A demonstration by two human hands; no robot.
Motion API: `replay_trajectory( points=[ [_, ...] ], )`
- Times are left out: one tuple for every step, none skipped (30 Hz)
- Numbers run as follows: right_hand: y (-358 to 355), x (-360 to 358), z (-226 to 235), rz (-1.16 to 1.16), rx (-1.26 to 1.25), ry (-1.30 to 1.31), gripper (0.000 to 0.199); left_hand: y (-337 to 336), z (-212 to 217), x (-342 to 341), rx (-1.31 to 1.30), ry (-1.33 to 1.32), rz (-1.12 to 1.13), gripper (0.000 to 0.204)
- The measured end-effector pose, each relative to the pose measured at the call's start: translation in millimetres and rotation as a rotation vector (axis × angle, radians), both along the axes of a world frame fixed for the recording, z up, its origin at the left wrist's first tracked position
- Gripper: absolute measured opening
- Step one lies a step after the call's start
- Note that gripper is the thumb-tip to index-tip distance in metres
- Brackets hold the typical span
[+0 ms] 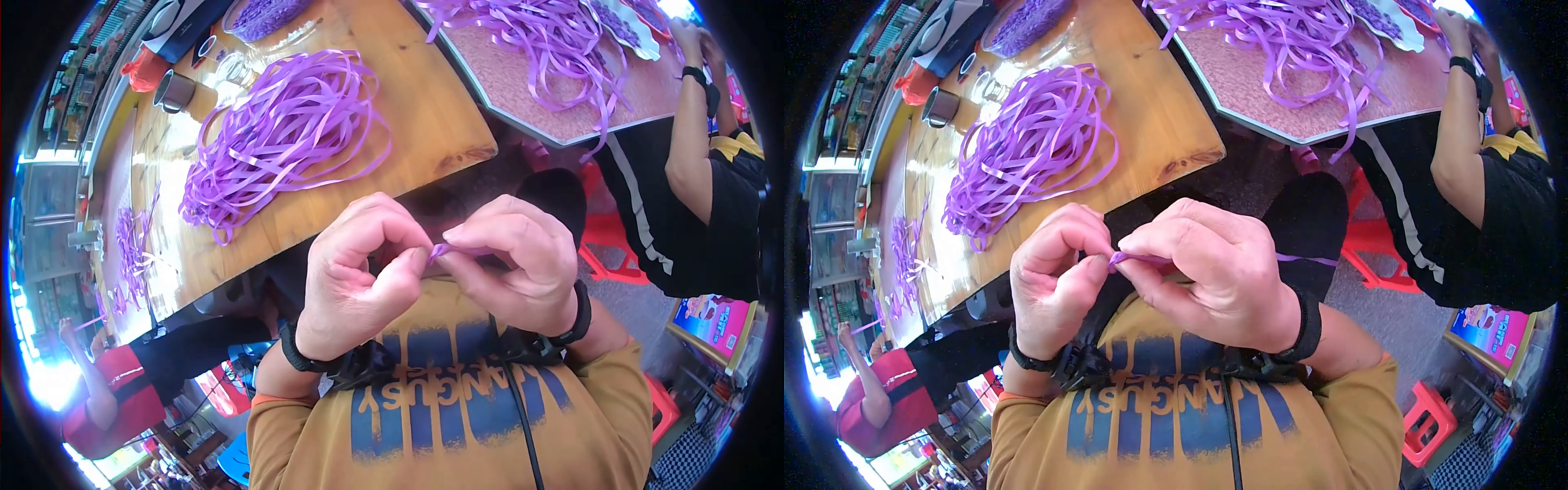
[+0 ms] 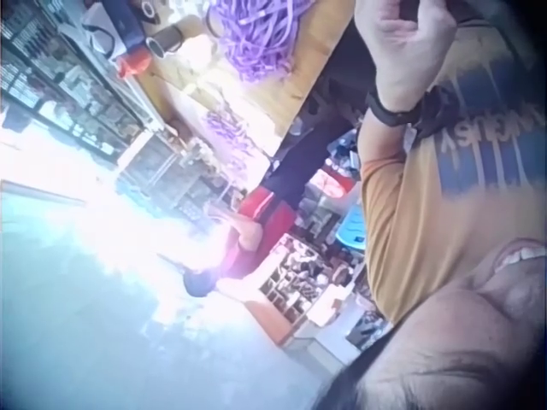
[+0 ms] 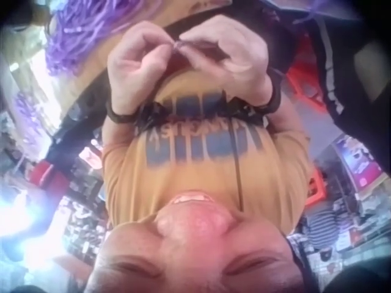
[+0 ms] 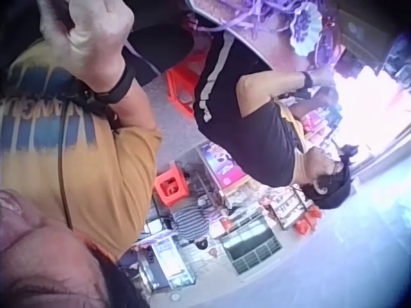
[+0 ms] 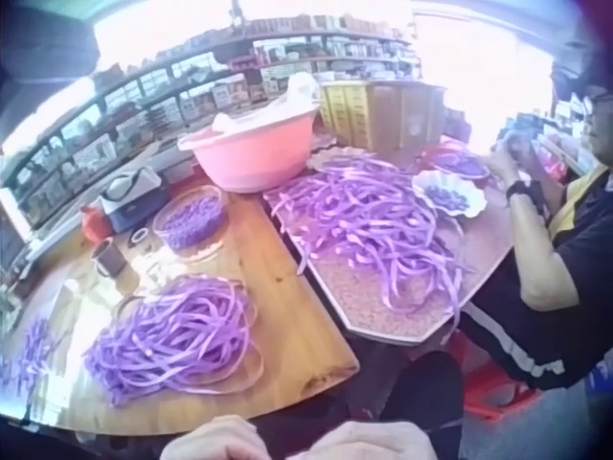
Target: The person threads a small purple bead onto a purple ribbon and ties a knot to secure it before placing it on a pile.
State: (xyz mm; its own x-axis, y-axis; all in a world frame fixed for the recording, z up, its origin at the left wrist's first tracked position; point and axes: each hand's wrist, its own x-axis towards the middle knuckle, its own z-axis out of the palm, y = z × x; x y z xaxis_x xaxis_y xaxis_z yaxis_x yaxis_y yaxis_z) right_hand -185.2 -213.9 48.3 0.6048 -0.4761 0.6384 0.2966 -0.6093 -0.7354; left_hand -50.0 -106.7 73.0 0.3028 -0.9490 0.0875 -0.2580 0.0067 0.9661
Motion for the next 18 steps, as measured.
replay_trajectory(
  points=[
    [-0.2,-0.7,0.2,0.015,0.010,0.025,0.023,0.0,-0.4,-0.5,0.002,0.001,-0.002,0.004],
    [-0.2,-0.5,-0.3,0.013,0.012,0.025,0.023,0.1,-1.0,-0.8,0.002,0.026,0.006,0.003],
    [-0.1,0.0,-1.0,0.009,-0.003,0.014,0.023,0.1,-1.6,-0.8,0.003,0.050,0.014,0.003],
    [-0.1,0.4,-1.5,0.005,-0.017,0.004,0.023,0.1,-1.9,-0.5,0.005,0.051,0.012,0.003],
    [0.1,0.4,-1.9,0.003,-0.015,0.005,0.023,0.2,-2.5,-0.1,0.015,0.091,0.006,0.002],
    [0.2,0.3,-2.2,0.004,-0.011,0.004,0.023,0.2,-3.1,0.1,0.024,0.131,0.001,0.002],
    [0.2,0.1,-2.4,0.006,-0.006,0.002,0.022,0.2,-4.4,-0.1,0.025,0.133,-0.001,0.002],
    [0.5,0.2,-2.4,0.007,-0.005,0.002,0.022,0.9,-5.5,-0.6,0.041,0.210,0.007,0.003],
    [0.6,0.3,-2.4,0.011,-0.004,-0.004,0.022,1.3,-6.1,-1.2,0.056,0.288,0.016,0.004],
    [0.7,0.3,-2.4,0.016,-0.004,-0.011,0.022,1.3,-5.0,-2.7,0.056,0.288,0.017,0.004],
    [0.7,0.3,-2.7,0.015,-0.003,-0.011,0.022,0.7,-3.1,-4.6,0.065,0.397,0.040,0.006],
    [0.7,0.2,-2.9,0.032,0.020,-0.004,0.022,0.4,-2.2,-5.7,0.073,0.505,0.065,0.008],
    [0.8,0.1,-3.1,0.048,0.044,0.003,0.022,0.8,-3.3,-5.4,0.073,0.505,0.064,0.008],
    [0.8,-0.4,-2.5,0.048,0.044,0.003,0.022,1.6,-5.4,-4.3,0.052,0.413,0.012,0.005],
    [1.1,-1.2,-1.1,0.046,0.094,0.021,0.020,2.4,-7.0,-3.1,0.030,0.321,-0.040,0.004],
    [1.5,-2.1,0.4,0.044,0.144,0.038,0.018,2.7,-7.7,-1.9,0.030,0.320,-0.040,0.004],
    [3.3,-3.5,2.3,0.043,0.144,0.037,0.018,2.4,-8.3,0.1,0.006,0.308,-0.031,0.004],
    [6.3,-5.6,4.4,0.039,0.277,0.113,0.017,2.6,-8.6,2.3,-0.019,0.296,-0.023,0.004]
  ],
)
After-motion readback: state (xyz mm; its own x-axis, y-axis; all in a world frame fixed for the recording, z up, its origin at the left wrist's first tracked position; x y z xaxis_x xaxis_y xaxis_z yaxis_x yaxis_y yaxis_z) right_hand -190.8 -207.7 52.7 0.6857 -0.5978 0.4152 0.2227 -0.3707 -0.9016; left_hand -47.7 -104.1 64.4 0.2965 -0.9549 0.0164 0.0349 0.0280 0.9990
